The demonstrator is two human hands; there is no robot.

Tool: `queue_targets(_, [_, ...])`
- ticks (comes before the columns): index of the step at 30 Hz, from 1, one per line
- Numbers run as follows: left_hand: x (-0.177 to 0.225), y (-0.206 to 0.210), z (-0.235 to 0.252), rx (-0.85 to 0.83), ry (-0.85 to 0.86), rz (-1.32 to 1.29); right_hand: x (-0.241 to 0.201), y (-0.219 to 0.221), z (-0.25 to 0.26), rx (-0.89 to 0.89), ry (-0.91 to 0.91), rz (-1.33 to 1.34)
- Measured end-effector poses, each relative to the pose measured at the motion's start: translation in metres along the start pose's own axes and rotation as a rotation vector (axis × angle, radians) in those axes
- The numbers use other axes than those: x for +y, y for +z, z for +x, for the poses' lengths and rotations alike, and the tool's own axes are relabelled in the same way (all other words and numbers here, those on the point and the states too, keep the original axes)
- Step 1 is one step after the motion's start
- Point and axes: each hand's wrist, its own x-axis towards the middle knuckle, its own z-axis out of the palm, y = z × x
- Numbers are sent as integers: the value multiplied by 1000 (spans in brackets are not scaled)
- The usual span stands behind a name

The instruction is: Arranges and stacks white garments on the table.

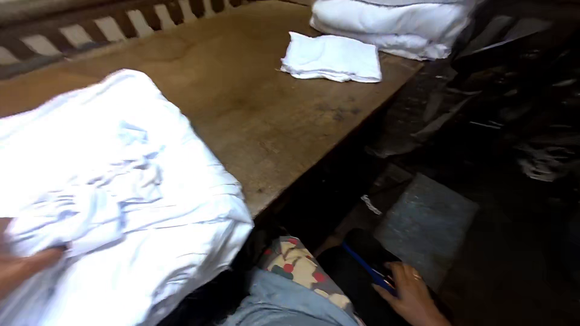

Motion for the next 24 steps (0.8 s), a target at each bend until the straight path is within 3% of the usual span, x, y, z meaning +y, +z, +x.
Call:
queue_targets(2, [-59, 0, 27, 95, 135, 182, -38, -25, 22, 11, -116, 115])
queue_targets(4, [-90, 5, 39, 130, 163, 157, -95, -49, 49, 98, -335, 204])
queue_targets(9, [-119, 18, 46, 251, 227, 11, -320, -103, 93, 330, -1084, 333])
queue_targets(11, [-122, 20, 44, 353, 294, -4, -403, -103, 94, 313, -1267, 253])
queue_targets(14, [-139, 20, 36, 468, 374, -47, -493, -77, 97, 113, -1335, 25])
queue_targets(16, [-157, 13, 31, 512, 378, -91, -531, -52, 103, 59, -1338, -52])
queue_targets(20, [-199, -3, 13, 525, 263, -199, -547, -16, 129, 252, -1274, 150])
queue_targets(22, [-208, -21, -11, 478, 131, -336, -541, -15, 132, 247, -1199, 174])
queue_targets(24, [-203, -32, -32, 521, -118, -510, -536, -21, 130, 207, -1175, 99])
